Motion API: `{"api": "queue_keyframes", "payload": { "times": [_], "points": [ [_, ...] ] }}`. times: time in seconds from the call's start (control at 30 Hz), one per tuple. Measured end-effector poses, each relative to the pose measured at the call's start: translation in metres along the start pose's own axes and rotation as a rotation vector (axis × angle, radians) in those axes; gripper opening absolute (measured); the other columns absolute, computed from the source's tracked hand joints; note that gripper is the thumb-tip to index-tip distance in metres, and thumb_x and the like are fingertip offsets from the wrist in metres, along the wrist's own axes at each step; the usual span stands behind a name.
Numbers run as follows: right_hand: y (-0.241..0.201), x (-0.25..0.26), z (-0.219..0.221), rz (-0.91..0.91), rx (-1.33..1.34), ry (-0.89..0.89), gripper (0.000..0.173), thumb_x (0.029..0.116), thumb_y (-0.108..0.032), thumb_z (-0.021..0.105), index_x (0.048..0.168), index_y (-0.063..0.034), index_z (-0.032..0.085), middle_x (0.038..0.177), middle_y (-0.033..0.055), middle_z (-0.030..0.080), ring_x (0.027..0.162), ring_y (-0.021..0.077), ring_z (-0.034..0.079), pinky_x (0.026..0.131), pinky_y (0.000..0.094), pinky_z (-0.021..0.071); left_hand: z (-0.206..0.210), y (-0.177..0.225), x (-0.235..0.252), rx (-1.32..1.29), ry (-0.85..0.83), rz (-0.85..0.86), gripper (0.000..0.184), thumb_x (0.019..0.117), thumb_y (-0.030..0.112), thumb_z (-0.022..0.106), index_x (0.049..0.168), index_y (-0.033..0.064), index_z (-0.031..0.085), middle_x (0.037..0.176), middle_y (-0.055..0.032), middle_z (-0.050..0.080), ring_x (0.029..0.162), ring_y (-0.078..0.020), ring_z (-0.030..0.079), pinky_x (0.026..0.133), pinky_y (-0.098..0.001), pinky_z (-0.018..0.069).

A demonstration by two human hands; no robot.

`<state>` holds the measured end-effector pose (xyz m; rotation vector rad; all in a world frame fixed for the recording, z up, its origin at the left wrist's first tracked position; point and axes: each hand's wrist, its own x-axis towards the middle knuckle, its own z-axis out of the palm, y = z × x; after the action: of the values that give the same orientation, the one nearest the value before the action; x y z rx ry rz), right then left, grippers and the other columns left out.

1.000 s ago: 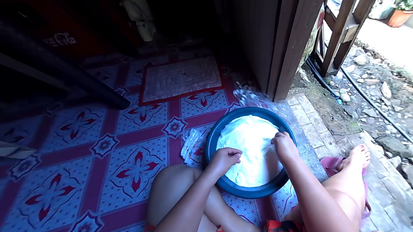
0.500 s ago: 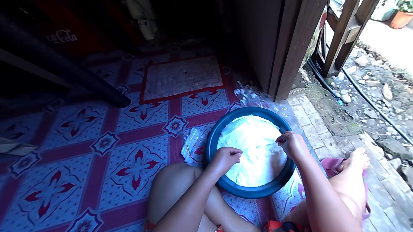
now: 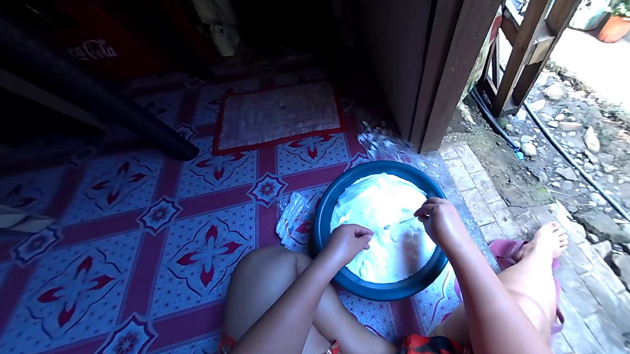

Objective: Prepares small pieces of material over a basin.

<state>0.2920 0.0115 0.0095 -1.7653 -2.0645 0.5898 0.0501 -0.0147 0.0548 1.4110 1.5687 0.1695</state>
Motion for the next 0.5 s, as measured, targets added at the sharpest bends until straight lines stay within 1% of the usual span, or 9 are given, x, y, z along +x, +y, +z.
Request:
{"api": "queue_keyframes", "payload": {
  "times": [0.1, 0.23, 0.33, 0.4, 0.43, 0.5],
  "points": [
    [-0.007, -0.002, 0.000, -0.032, -0.016, 0.015, 0.022, 0.0922, -0.005, 0.061, 0.095, -0.0139, 0.081, 0.103, 0.0054, 0.074, 0.103, 0.0236, 0.069, 0.096, 0.0417, 0.0545, 0.003, -0.002, 0.003, -0.011, -0.007, -0.001, 0.024, 0.1044, 0.018, 0.060, 0.122, 0.0056, 0.071, 0.107, -0.0072, 0.073, 0.087, -0.0099, 0.069, 0.084, -0.0282, 0.0558],
    [-0.022, -0.007, 0.002, -0.144, -0.017, 0.119, 0.025, 0.0916, 0.001, 0.058, 0.093, -0.0115, 0.081, 0.100, 0.0069, 0.073, 0.100, 0.0255, 0.068, 0.091, 0.0412, 0.0560, 0.005, -0.002, 0.003, -0.030, -0.009, 0.002, 0.024, 0.1045, 0.018, 0.059, 0.122, 0.0057, 0.071, 0.108, -0.0074, 0.073, 0.088, -0.0096, 0.070, 0.085, -0.0280, 0.0559],
    [-0.038, -0.012, 0.002, -0.296, -0.058, 0.204, 0.021, 0.0901, 0.003, 0.060, 0.089, -0.0078, 0.078, 0.097, 0.0087, 0.070, 0.097, 0.0272, 0.067, 0.087, 0.0419, 0.0580, 0.008, -0.001, 0.004, -0.063, -0.012, 0.001, 0.024, 0.1042, 0.017, 0.060, 0.123, 0.0050, 0.070, 0.110, -0.0077, 0.072, 0.090, -0.0093, 0.070, 0.085, -0.0273, 0.0564],
    [-0.051, -0.017, -0.003, -0.371, -0.120, 0.212, 0.018, 0.0896, 0.004, 0.061, 0.087, -0.0059, 0.076, 0.099, 0.0094, 0.069, 0.099, 0.0283, 0.067, 0.088, 0.0430, 0.0587, 0.010, -0.002, 0.006, -0.079, -0.014, 0.003, 0.026, 0.1040, 0.017, 0.060, 0.125, 0.0042, 0.069, 0.112, -0.0086, 0.072, 0.092, -0.0098, 0.071, 0.086, -0.0277, 0.0567],
    [-0.057, -0.019, -0.005, -0.397, -0.147, 0.206, 0.017, 0.0886, 0.005, 0.062, 0.087, -0.0052, 0.075, 0.101, 0.0101, 0.069, 0.101, 0.0292, 0.067, 0.089, 0.0438, 0.0588, 0.011, -0.002, 0.007, -0.086, -0.013, 0.008, 0.027, 0.1040, 0.017, 0.060, 0.125, 0.0034, 0.068, 0.112, -0.0092, 0.072, 0.092, -0.0103, 0.071, 0.087, -0.0281, 0.0566],
    [-0.065, -0.023, -0.009, -0.442, -0.202, 0.221, 0.016, 0.0861, 0.007, 0.062, 0.085, -0.0052, 0.073, 0.101, 0.0099, 0.068, 0.101, 0.0289, 0.067, 0.088, 0.0438, 0.0593, 0.012, -0.002, 0.007, -0.104, -0.009, 0.012, 0.028, 0.1040, 0.018, 0.060, 0.126, 0.0029, 0.068, 0.113, -0.0097, 0.072, 0.092, -0.0109, 0.071, 0.087, -0.0285, 0.0567]
  ]
}}
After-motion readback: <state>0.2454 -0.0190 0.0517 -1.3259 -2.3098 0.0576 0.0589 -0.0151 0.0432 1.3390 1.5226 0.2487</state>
